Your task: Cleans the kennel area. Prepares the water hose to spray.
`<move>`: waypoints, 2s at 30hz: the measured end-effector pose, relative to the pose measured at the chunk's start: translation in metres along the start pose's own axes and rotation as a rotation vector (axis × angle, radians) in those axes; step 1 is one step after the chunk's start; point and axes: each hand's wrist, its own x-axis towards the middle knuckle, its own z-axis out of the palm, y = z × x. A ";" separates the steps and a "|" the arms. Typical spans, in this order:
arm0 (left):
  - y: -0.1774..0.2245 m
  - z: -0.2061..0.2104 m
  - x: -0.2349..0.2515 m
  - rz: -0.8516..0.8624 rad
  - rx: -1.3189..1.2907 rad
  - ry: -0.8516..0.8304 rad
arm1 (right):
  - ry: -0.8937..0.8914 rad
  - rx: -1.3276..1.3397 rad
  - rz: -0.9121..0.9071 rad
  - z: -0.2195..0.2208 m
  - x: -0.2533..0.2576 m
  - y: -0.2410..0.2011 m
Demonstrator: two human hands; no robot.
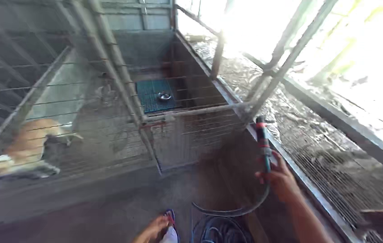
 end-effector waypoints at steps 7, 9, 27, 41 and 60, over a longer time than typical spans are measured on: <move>0.247 -0.092 -0.064 0.633 -0.585 -0.060 | -0.409 -0.532 0.070 0.121 0.010 -0.168; 0.298 -0.117 -0.066 0.760 -0.730 -0.144 | -0.569 -0.753 0.103 0.163 0.017 -0.193; 0.394 -0.205 0.008 0.433 -1.329 -0.217 | -0.600 -1.460 0.240 0.333 0.075 -0.204; 0.387 -0.210 0.013 0.417 -1.453 -0.290 | -0.618 -1.564 0.161 0.349 0.104 -0.202; -0.061 -0.328 -0.083 -0.055 -0.690 0.977 | -0.813 -1.696 -0.120 0.427 0.172 -0.116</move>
